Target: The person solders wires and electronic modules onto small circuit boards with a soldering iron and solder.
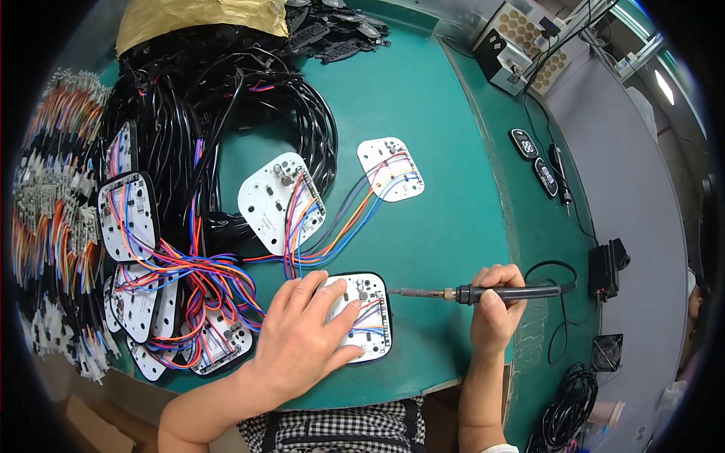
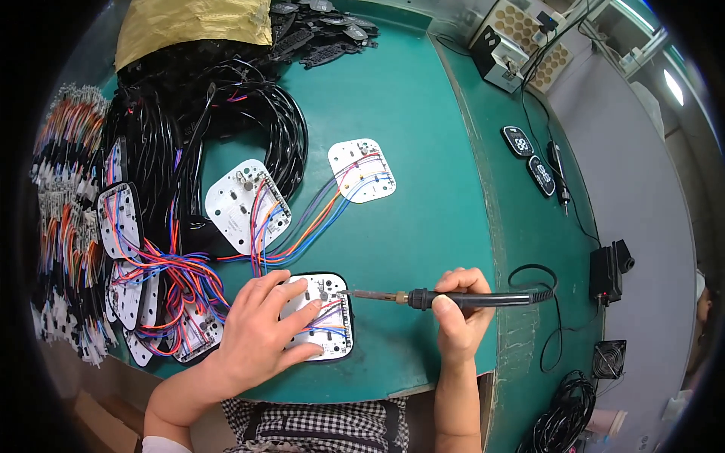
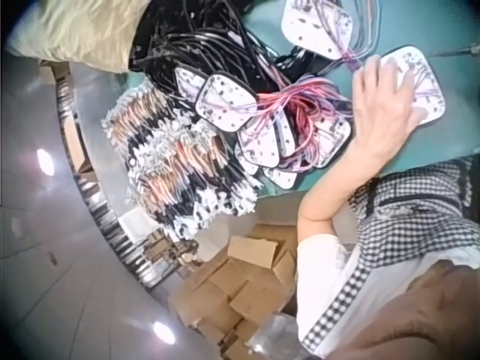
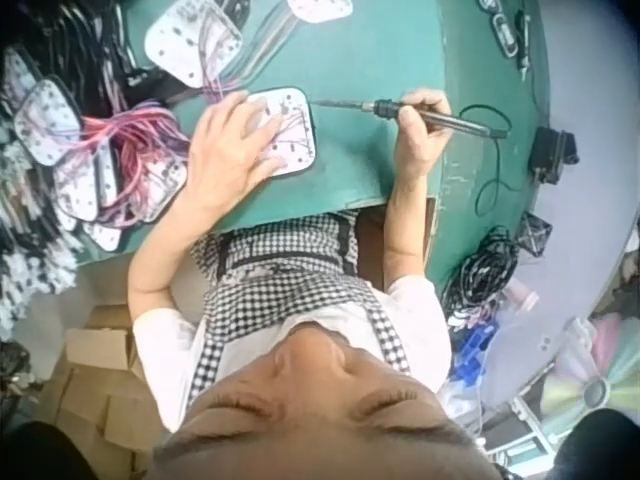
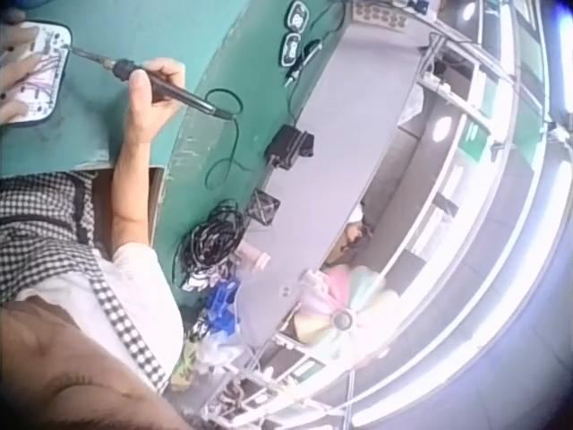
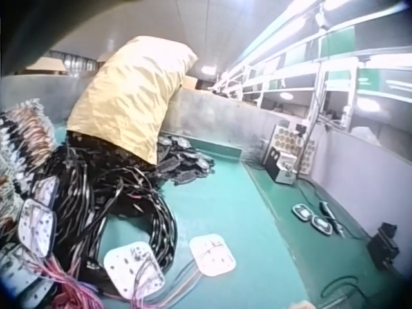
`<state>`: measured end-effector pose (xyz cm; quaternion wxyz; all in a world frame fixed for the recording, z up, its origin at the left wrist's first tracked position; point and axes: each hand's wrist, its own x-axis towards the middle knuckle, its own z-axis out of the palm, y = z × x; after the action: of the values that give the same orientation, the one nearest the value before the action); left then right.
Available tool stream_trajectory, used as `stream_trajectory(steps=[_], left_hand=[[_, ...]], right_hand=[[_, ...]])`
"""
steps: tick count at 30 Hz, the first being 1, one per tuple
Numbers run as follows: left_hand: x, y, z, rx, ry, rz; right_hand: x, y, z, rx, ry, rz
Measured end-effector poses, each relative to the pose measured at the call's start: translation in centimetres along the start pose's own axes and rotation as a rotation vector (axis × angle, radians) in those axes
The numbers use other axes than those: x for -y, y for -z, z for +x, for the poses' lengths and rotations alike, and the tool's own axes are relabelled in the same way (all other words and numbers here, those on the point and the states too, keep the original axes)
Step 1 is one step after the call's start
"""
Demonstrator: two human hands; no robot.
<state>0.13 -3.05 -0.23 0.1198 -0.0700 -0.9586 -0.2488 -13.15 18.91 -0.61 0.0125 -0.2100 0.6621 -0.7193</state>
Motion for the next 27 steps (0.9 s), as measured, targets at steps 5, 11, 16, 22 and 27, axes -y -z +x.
stream_trajectory(steps=[5, 11, 16, 22, 27], left_hand=[[0.0, -0.5, 0.1, -0.006, 0.029, -0.064], [-0.4, -1.1, 0.0, -0.067, 0.075, -0.077], [-0.8, -0.8, 0.2, -0.037, 0.061, 0.025], [-0.8, -0.9, 0.1, -0.043, 0.052, 0.062], [-0.8, -0.9, 0.1, -0.054, 0.050, 0.051]], right_hand=[[-0.6, 0.3, 0.3, -0.053, 0.007, 0.059], [-0.1, 0.7, -0.1, -0.024, -0.054, -0.054], [-0.1, 0.2, -0.1, 0.051, -0.027, 0.034], [-0.1, 0.0, 0.0, 0.066, -0.045, -0.010], [-0.1, 0.0, -0.1, 0.064, -0.074, -0.053]])
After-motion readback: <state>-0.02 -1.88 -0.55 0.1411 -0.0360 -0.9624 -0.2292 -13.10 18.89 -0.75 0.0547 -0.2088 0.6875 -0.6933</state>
